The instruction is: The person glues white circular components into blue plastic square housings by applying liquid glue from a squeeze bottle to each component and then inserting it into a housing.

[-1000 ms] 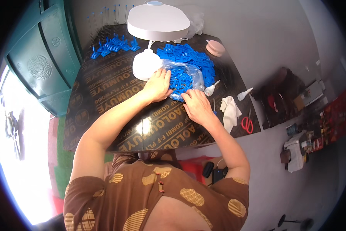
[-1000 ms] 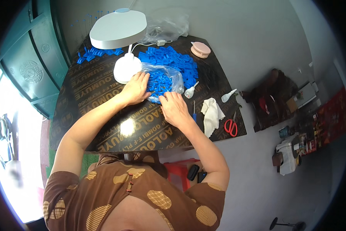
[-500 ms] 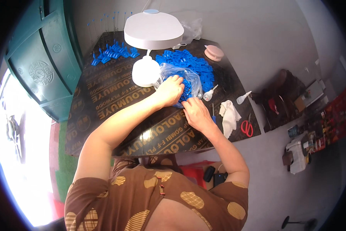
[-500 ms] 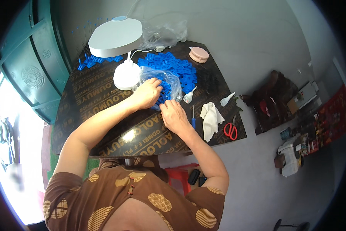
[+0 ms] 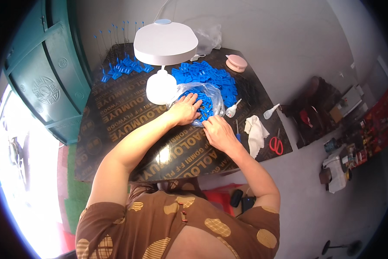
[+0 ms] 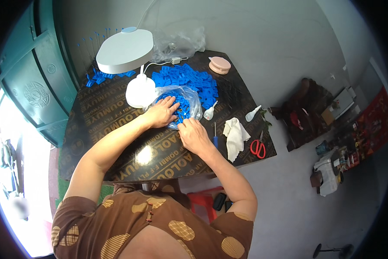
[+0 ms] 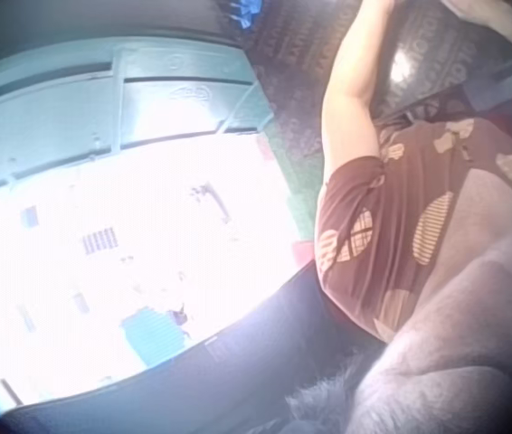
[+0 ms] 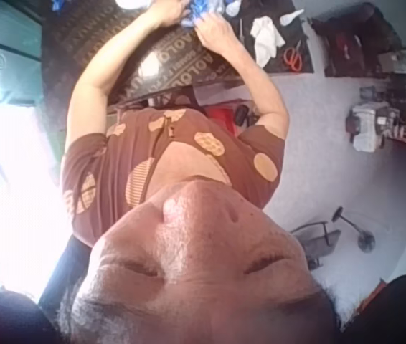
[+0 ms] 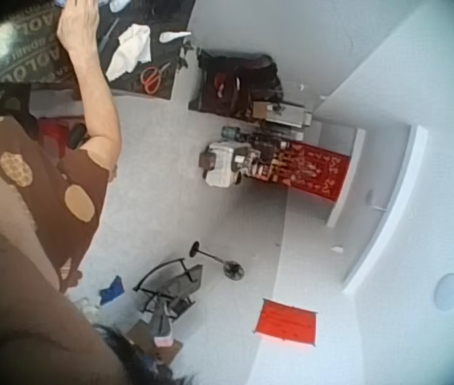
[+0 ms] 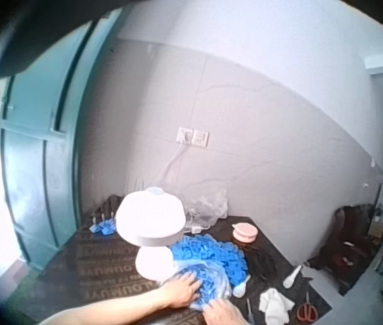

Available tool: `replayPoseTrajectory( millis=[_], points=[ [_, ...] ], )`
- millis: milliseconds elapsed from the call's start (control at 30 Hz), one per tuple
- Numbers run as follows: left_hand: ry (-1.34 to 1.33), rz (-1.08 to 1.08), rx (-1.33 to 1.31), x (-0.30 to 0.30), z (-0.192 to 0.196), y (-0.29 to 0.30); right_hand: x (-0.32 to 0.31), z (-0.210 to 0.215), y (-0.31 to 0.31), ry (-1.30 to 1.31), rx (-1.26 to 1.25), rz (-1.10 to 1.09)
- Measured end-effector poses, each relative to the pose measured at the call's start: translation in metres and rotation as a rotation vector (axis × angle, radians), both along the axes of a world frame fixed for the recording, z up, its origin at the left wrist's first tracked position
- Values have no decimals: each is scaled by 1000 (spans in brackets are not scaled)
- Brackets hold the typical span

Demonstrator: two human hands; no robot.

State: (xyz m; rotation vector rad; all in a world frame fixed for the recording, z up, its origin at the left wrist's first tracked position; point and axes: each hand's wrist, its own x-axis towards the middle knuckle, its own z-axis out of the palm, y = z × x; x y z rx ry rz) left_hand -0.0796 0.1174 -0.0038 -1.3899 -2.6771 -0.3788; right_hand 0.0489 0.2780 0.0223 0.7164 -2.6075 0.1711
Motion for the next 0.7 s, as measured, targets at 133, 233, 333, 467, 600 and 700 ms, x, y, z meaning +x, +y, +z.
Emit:
replayPoseTrajectory(
  millis=[133,233,333,467,600,700],
  points=[
    [154,-80,128,10,6,-12,2,4,-2,-7,35,-9],
    [285,32,80,24,16,-22,3,6,-2,-8,44,-12],
    [265,88,119,30,13,-34,1,3,-2,-16,21,-8],
    [121,117,186,32,3,-45,2,4,-4,-34,8,8],
    [-24,107,253,29,-9,-47,3,5,-7,7,-21,30],
    [-94,118,269,27,-4,-46,4,4,-8,-9,-24,29]
  ],
)
